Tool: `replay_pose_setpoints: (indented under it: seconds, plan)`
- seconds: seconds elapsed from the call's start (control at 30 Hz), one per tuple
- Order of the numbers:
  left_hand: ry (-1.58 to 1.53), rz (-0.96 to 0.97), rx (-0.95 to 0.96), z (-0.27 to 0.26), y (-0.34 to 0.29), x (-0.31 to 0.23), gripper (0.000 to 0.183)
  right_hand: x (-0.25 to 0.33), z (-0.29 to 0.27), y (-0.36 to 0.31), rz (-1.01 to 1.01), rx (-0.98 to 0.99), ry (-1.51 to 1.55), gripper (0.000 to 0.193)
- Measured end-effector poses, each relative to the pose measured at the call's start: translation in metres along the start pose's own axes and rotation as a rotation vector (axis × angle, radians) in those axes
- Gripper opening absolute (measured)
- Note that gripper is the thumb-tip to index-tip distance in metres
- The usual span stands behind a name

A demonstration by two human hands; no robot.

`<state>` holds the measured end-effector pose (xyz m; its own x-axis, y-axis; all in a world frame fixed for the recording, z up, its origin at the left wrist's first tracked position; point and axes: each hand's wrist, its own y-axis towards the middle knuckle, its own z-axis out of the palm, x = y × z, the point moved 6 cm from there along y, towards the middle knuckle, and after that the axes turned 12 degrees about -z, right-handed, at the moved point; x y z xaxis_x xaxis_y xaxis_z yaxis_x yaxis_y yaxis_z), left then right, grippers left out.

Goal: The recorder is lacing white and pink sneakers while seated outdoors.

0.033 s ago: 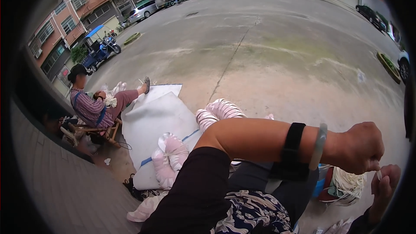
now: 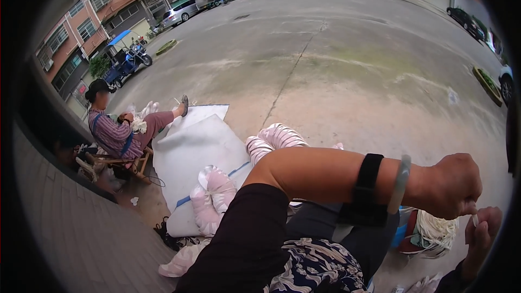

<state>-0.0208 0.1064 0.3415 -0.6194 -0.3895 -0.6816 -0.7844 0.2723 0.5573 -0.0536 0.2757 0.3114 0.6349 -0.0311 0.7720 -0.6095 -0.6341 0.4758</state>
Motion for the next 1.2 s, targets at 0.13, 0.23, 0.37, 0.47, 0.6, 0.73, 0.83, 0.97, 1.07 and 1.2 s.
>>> replay_pose_setpoints:
  seconds: [0.13,0.23,0.37,0.47,0.6,0.73,0.83,0.97,1.07,1.2]
  plan:
    - [0.168,0.025,-0.019,-0.007,-0.007,-0.005,0.025,0.0,0.001,0.004,-0.13,-0.007,-0.001,0.035]
    - [0.276,0.029,-0.148,-0.018,-0.014,0.002,0.026,-0.004,0.009,0.015,0.021,-0.111,0.047,0.039]
    - [0.205,-0.012,-0.175,-0.032,-0.015,0.002,0.026,0.0,0.016,0.019,-0.045,-0.015,0.045,0.022]
    - [0.112,-0.035,-0.161,-0.037,-0.014,0.001,0.026,0.003,0.018,0.019,-0.138,-0.144,-0.078,0.019]
    - [0.056,-0.051,-0.18,-0.043,-0.015,0.003,0.024,0.008,0.009,0.016,-0.172,-0.15,-0.27,0.013]
    - [-0.052,-0.056,-0.157,-0.042,-0.017,0.003,0.022,0.01,0.015,0.023,-0.221,-0.033,-0.328,0.01]
    - [0.028,-0.062,-0.121,-0.038,-0.017,0.006,0.018,0.002,0.021,0.026,-0.162,-0.3,-0.419,0.01]
    - [-0.116,-0.003,-0.173,-0.051,-0.014,-0.002,0.015,0.038,0.028,0.039,-0.284,-0.453,-0.333,0.013]
    - [-0.238,-0.036,-0.145,-0.058,-0.009,-0.009,0.012,0.054,0.033,0.051,-0.377,-0.362,-0.205,0.016]
    - [-0.278,-0.036,-0.165,-0.062,-0.005,-0.014,0.01,0.068,0.046,0.061,-0.387,-0.296,-0.136,0.017]
